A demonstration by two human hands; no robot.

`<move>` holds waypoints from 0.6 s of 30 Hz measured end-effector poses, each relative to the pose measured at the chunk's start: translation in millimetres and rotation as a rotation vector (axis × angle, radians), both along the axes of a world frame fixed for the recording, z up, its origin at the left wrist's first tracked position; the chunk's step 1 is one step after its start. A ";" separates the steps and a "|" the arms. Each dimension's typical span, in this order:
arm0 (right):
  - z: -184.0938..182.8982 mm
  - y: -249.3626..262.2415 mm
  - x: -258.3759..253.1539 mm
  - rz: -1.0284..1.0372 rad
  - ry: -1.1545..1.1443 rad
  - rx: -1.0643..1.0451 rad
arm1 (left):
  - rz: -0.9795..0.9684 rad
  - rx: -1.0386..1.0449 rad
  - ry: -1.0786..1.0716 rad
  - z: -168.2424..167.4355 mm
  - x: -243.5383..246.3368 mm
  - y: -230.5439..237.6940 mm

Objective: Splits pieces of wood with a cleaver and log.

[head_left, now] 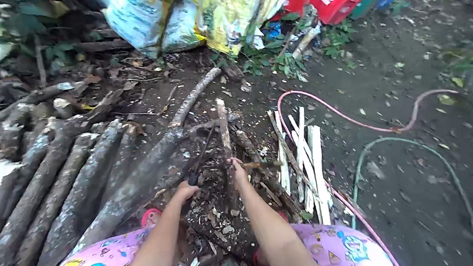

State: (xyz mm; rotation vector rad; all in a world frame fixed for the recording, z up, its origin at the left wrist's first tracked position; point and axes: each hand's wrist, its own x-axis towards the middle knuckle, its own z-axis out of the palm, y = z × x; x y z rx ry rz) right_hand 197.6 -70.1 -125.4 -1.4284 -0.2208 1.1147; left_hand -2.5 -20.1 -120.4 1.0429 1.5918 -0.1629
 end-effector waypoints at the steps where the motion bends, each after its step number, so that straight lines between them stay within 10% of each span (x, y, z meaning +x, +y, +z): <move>1: 8.8 4.3 6.6 -0.049 0.028 0.015 | 0.019 0.001 -0.013 2.5 1.8 -0.3; 6: 55.2 18.9 89.1 -0.112 -0.050 -0.161 | 0.118 -0.033 -0.074 47.7 13.2 7.0; 12: 74.6 1.4 223.3 -0.005 -0.703 -0.657 | 0.219 -0.019 -0.180 141.7 9.4 16.8; 18: 60.2 15.8 154.5 0.371 -1.119 -0.595 | 0.464 -0.051 -0.552 229.9 -17.9 23.8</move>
